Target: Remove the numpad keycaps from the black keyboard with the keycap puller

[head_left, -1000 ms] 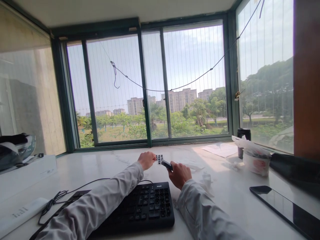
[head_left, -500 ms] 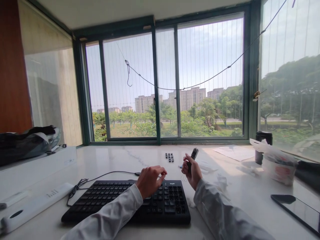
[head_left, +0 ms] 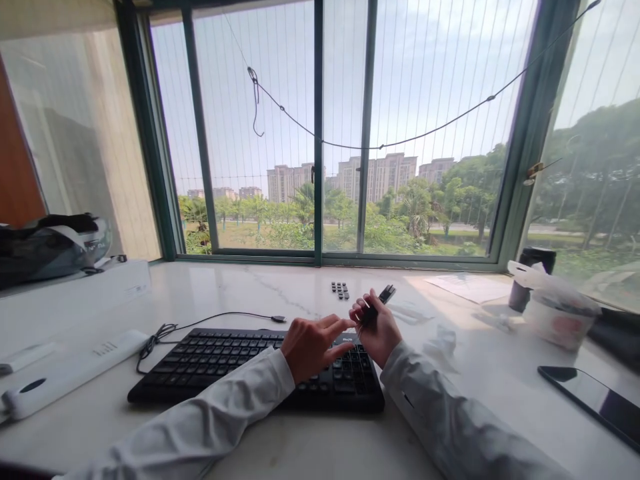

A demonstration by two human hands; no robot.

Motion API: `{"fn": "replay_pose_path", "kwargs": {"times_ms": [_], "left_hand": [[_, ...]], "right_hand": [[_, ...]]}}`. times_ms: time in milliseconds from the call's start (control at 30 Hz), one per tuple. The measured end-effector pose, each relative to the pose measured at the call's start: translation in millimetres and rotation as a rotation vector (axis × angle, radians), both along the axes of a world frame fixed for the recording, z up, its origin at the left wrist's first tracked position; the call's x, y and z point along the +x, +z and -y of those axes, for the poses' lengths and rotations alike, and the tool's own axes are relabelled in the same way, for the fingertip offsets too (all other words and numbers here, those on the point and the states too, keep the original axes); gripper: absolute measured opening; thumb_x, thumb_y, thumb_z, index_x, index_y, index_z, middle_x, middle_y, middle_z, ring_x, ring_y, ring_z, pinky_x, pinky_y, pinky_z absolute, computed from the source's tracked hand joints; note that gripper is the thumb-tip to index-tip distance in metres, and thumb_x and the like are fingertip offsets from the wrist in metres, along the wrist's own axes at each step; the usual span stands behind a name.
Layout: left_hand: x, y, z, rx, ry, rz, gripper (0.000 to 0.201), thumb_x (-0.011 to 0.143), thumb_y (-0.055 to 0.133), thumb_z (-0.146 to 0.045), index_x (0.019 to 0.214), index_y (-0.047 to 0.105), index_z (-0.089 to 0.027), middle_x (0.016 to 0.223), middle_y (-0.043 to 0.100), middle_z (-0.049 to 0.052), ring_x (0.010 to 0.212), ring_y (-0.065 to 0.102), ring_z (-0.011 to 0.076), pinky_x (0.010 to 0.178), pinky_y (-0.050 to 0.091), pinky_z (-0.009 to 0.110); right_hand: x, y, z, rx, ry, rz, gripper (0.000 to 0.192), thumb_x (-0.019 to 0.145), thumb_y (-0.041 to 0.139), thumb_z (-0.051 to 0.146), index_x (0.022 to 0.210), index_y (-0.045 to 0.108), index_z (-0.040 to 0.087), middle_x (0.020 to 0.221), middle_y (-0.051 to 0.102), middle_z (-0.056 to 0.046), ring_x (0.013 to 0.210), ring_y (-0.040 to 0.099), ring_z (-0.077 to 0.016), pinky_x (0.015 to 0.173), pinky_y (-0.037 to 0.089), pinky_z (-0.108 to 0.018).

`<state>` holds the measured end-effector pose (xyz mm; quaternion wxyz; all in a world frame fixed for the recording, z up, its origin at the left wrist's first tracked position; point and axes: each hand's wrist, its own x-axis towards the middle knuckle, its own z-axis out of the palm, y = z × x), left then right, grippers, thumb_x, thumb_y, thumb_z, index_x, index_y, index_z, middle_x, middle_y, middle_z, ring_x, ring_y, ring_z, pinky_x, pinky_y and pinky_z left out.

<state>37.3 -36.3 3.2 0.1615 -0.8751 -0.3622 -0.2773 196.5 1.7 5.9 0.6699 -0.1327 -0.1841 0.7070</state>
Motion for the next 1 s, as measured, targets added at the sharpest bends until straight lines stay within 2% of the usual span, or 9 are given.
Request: {"fn": "replay_pose_path", "kwargs": {"times_ms": [267,433,633,833,933,1000], "left_hand": [[-3,-6.5,-4,0.058,-0.041,-0.017,0.028,0.093,0.048,-0.044,0.114,0.060,-0.032,0.105,0.070,-0.006,0.073,0.067,0.0133,0.054,0.038,0.024],[-2,-5.7,-4,0.051,-0.068,0.013,0.026,0.095,0.044,-0.039,0.099,0.066,-0.027,0.101,0.072,-0.004,0.072,0.067,0.0121,0.056,0.038,0.022],[-1,-4.3,-2,-0.064,0.001,0.119,0.023,0.093,0.047,-0.037,0.099,0.066,-0.026,0.095,0.072,-0.003,0.075,0.068,0.0146,0.061,0.042,0.024],[-1,-5.4,-4,-0.103,0.051,0.097,0.023,0.093,0.046,-0.037,0.098,0.065,-0.026,0.093,0.072,0.000,0.080,0.068,0.0180,0.063,0.043,0.025],[-2,-5.2,-5,-0.122,0.034,0.094,0.022,0.093,0.048,-0.038,0.106,0.062,-0.028,0.097,0.072,-0.002,0.083,0.069,0.0176,0.063,0.043,0.024],[-3,-4.4,-5,-0.132,0.021,0.099,0.028,0.091,0.053,-0.040,0.117,0.057,-0.030,0.100,0.072,-0.003,0.085,0.069,0.0172,0.062,0.043,0.023]], "right_hand": [[1,0.4,-2,-0.031,-0.032,0.051,0.023,0.082,0.068,0.031,0.071,0.053,0.018,0.057,0.051,0.006,0.050,0.051,-0.0055,0.052,0.051,-0.015],[1,-0.1,-3,-0.018,-0.029,0.003,0.023,0.086,0.064,0.031,0.072,0.052,0.018,0.056,0.048,0.006,0.051,0.050,-0.0045,0.054,0.051,-0.014],[0,0.6,4,-0.014,-0.061,0.055,0.014,0.089,0.059,0.028,0.081,0.056,0.018,0.059,0.053,0.004,0.054,0.053,-0.0069,0.057,0.053,-0.018],[1,-0.3,6,0.001,-0.035,0.103,0.009,0.089,0.057,0.027,0.084,0.057,0.019,0.063,0.056,0.003,0.061,0.058,-0.0103,0.068,0.056,-0.026],[3,-2.2,3,0.029,-0.009,0.116,0.010,0.087,0.061,0.027,0.084,0.055,0.020,0.061,0.052,0.005,0.054,0.053,-0.0081,0.058,0.052,-0.022],[6,-2.5,2,0.038,-0.018,0.137,0.013,0.086,0.061,0.029,0.081,0.054,0.020,0.055,0.047,0.007,0.047,0.046,-0.0071,0.048,0.045,-0.019]]}}
